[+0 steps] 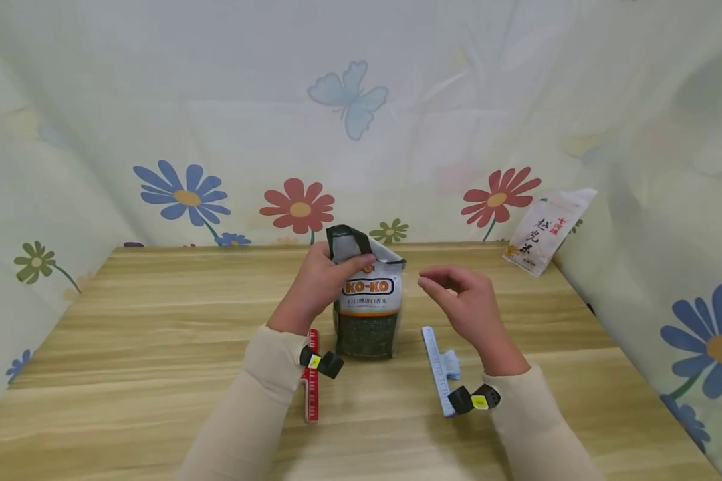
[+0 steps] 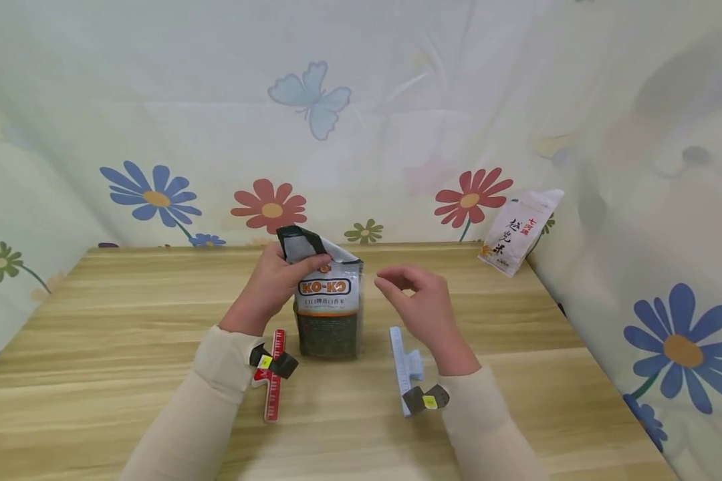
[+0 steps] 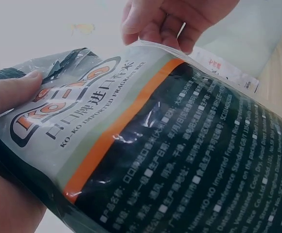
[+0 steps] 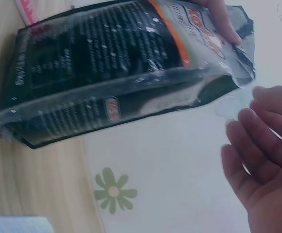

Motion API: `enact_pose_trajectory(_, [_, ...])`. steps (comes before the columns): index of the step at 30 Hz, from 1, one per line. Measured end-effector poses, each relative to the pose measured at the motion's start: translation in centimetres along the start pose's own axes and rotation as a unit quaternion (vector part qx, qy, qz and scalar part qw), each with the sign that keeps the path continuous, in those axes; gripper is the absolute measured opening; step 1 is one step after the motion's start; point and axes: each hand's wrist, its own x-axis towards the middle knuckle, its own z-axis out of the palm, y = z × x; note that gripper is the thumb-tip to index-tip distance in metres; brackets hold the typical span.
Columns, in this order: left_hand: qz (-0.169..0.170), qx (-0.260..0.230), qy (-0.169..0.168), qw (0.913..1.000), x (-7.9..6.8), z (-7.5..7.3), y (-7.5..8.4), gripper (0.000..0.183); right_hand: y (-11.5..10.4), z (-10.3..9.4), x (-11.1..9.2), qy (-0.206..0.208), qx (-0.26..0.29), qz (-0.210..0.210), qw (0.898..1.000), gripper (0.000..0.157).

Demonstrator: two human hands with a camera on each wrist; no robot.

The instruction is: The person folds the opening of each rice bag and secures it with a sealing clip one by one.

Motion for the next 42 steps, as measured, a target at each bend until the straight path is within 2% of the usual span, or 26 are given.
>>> enact_pose_trajectory(7, [-0.012, 0.003, 0.000, 0.9999, -0.1, -0.3, 0.1, 0.025, 0.4, -1.4, 0.5, -0.071, -0.042, 0.028, 0.996, 0.023])
enact_pose_trajectory(13, [-0.006, 0.005, -0.005, 1.0000, 0.0, -0.3, 0.1, 0.023, 1.1, -2.4, 0.6, -0.151, -0.077, 0.055, 0.984, 0.019])
enact_pose_trajectory(19, [0.006, -0.007, 0.001, 1.0000, 0.3, 0.0, -0.1, 0.021, 1.5, -3.1, 0.9, -0.214, -0.117, 0.082, 0.966, 0.021])
enact_pose_trajectory(22, [0.008, -0.028, 0.001, 0.9996, 0.4, 0.1, -0.3, 0.022, 1.7, -3.4, 1.0, -0.243, -0.134, 0.093, 0.956, 0.022])
enact_pose_trajectory(26, [0.007, -0.046, 0.001, 0.9989, 0.5, 0.3, -0.4, 0.024, 2.1, -3.6, 1.0, -0.285, -0.150, 0.119, 0.939, 0.020])
enact_pose_trajectory(31, [0.002, -0.035, 0.002, 0.9994, 0.5, 0.2, -0.3, 0.024, 2.4, -3.5, 1.0, -0.333, -0.161, 0.156, 0.916, 0.019])
enact_pose_trajectory(37, [-0.014, -0.020, -0.001, 0.9997, 0.4, 0.2, -0.2, 0.026, 2.9, -3.4, 1.0, -0.355, -0.185, 0.176, 0.899, 0.024])
enact_pose_trajectory(42, [-0.027, -0.022, -0.007, 0.9994, 0.5, 0.1, -0.1, 0.028, 3.3, -3.3, 0.9, -0.365, -0.197, 0.188, 0.890, 0.017])
